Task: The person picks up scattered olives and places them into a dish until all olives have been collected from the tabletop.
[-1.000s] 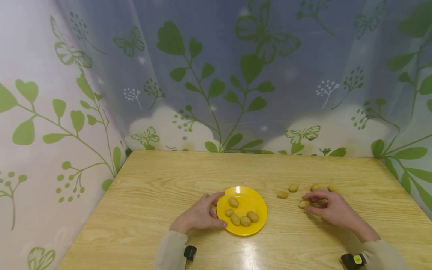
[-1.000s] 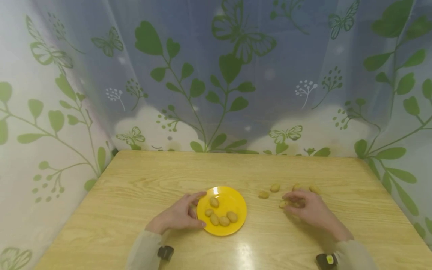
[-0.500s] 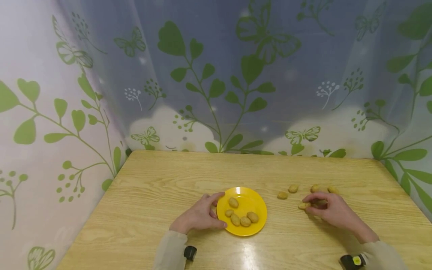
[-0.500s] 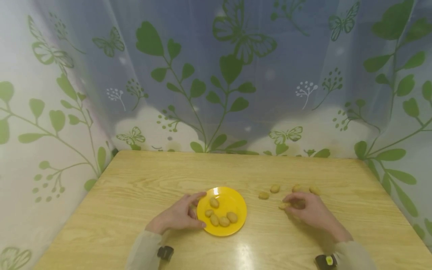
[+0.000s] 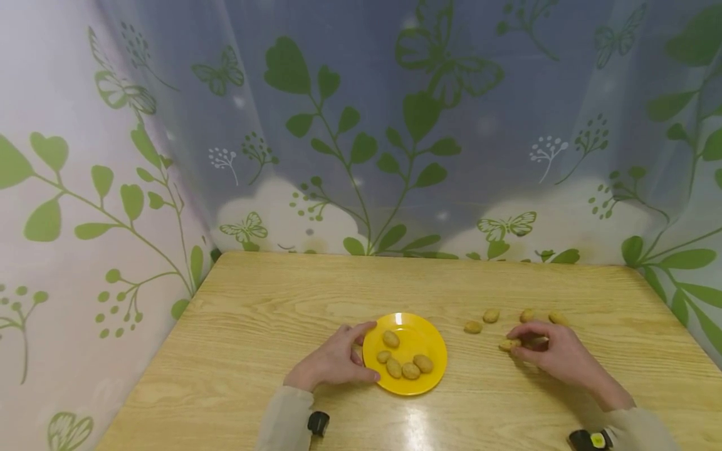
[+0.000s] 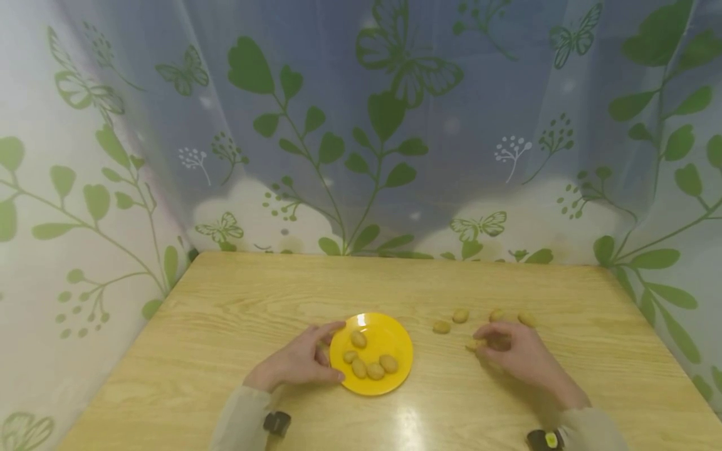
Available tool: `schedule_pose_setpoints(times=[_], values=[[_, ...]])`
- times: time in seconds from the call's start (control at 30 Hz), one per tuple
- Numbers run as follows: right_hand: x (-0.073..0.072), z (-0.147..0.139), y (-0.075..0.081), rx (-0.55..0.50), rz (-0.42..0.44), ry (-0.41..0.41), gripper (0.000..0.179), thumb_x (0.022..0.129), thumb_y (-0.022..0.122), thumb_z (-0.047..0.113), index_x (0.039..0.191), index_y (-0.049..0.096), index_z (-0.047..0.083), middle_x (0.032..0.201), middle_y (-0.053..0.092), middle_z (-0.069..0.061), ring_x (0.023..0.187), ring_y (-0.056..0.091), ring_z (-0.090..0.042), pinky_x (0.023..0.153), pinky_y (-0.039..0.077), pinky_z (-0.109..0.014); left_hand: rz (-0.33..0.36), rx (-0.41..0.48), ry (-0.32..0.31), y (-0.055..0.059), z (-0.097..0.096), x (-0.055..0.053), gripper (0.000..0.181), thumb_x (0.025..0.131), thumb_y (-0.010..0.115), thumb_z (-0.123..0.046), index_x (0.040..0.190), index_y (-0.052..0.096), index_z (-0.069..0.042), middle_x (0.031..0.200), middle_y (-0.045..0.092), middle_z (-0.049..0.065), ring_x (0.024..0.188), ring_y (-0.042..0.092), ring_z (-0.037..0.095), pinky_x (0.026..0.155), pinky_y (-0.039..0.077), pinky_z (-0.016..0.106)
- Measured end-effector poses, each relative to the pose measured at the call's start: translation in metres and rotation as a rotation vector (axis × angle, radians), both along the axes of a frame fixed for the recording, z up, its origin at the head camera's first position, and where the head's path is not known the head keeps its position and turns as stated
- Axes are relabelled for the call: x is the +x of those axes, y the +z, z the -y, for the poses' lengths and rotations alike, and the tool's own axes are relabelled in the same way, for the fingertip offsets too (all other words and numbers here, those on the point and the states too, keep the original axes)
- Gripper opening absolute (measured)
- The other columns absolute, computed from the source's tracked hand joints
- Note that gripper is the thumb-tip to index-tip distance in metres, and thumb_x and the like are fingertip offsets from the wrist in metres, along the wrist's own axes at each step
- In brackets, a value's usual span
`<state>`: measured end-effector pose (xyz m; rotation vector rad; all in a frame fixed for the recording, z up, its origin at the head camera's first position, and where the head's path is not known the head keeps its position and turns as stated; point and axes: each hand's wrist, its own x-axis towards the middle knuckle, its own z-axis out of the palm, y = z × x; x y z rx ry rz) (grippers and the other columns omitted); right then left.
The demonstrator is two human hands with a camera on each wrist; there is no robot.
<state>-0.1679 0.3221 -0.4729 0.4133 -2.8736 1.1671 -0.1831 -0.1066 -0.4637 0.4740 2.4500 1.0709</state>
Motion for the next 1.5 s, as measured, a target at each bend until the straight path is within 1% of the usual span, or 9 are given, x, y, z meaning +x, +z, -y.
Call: schedule_pose_setpoints(times=[0.13,0.3,0.5,0.6,0.8,1.13,1.27,1.37,1.5], values=[[0.001,0.001,-0.001,-0.004,-0.023,-0.002,0.019,0.089,0.08,0.016,0.107,0.075,0.016,0.103,0.074,-0.002,0.086,0.063,0.006,0.069,0.057,-0.023,-0.005,0.001,-0.003,-0.001,0.0,0.0,0.096,0.078,0.089,-0.029,0.159,0.038,-0.021,0.127,0.049,0.01,0.084,0.058,0.012,0.073,0.05,0.022],[0.002,0.004,-0.003,-0.023,-0.04,-0.007,0.02,0.087,0.08,0.01,0.106,0.075,0.015,0.102,0.073,-0.004,0.084,0.064,0.006,0.068,0.057,-0.023,-0.007,-0.004,-0.005,-0.002,0.0,-0.001,0.096,0.078,0.089,-0.031,0.159,0.038,-0.022,0.127,0.049,0.009,0.084,0.058,0.011,0.074,0.05,0.021],[0.003,0.012,-0.001,-0.049,-0.058,0.017,0.021,0.086,0.08,0.008,0.106,0.075,0.014,0.103,0.074,-0.006,0.085,0.064,0.005,0.068,0.057,-0.023,0.001,0.004,-0.002,-0.003,0.001,-0.002,0.095,0.079,0.089,-0.03,0.159,0.038,-0.021,0.126,0.048,0.008,0.084,0.059,0.011,0.073,0.051,0.022],[0.002,0.016,-0.002,-0.059,-0.074,0.029,0.022,0.086,0.081,0.007,0.105,0.076,0.015,0.101,0.074,-0.005,0.085,0.065,0.005,0.069,0.058,-0.023,0.001,0.006,-0.002,-0.002,0.001,-0.002,0.096,0.079,0.089,-0.03,0.159,0.037,-0.021,0.126,0.048,0.009,0.084,0.059,0.012,0.073,0.051,0.022],[0.001,0.023,-0.001,-0.077,-0.075,0.04,0.021,0.085,0.08,0.006,0.105,0.076,0.014,0.1,0.074,-0.003,0.085,0.065,0.003,0.069,0.058,-0.024,0.002,0.019,-0.003,-0.001,0.001,0.0,0.096,0.078,0.089,-0.029,0.159,0.038,-0.021,0.127,0.048,0.011,0.084,0.06,0.013,0.074,0.051,0.023],[-0.001,0.038,-0.001,-0.099,-0.066,0.063,0.023,0.085,0.08,0.004,0.105,0.075,0.014,0.105,0.073,-0.005,0.086,0.066,0.0,0.07,0.059,-0.024,0.01,0.024,-0.002,-0.001,0.001,-0.001,0.096,0.079,0.089,-0.029,0.159,0.037,-0.021,0.127,0.048,0.011,0.084,0.06,0.012,0.073,0.051,0.022],[-0.003,0.045,-0.001,-0.103,-0.076,0.076,0.023,0.085,0.08,0.003,0.104,0.076,0.014,0.104,0.074,-0.005,0.086,0.067,0.0,0.07,0.06,-0.025,0.008,0.02,-0.003,-0.002,0.001,-0.001,0.095,0.079,0.089,-0.029,0.159,0.038,-0.021,0.126,0.048,0.01,0.084,0.06,0.012,0.074,0.052,0.022],[-0.004,0.05,0.001,-0.112,-0.079,0.08,0.021,0.085,0.08,0.004,0.104,0.076,0.014,0.102,0.074,-0.003,0.086,0.067,-0.001,0.07,0.059,-0.025,0.01,0.016,0.001,-0.002,0.001,-0.002,0.095,0.079,0.089,-0.029,0.159,0.038,-0.021,0.125,0.048,0.009,0.084,0.061,0.012,0.074,0.052,0.022],[-0.004,0.057,0.005,-0.127,-0.076,0.098,0.019,0.087,0.08,0.007,0.105,0.076,0.014,0.103,0.073,-0.004,0.087,0.067,-0.002,0.07,0.059,-0.024,0.014,0.014,0.004,-0.002,0.001,-0.001,0.095,0.079,0.089,-0.029,0.159,0.038,-0.022,0.125,0.048,0.008,0.084,0.061,0.011,0.075,0.052,0.022]])
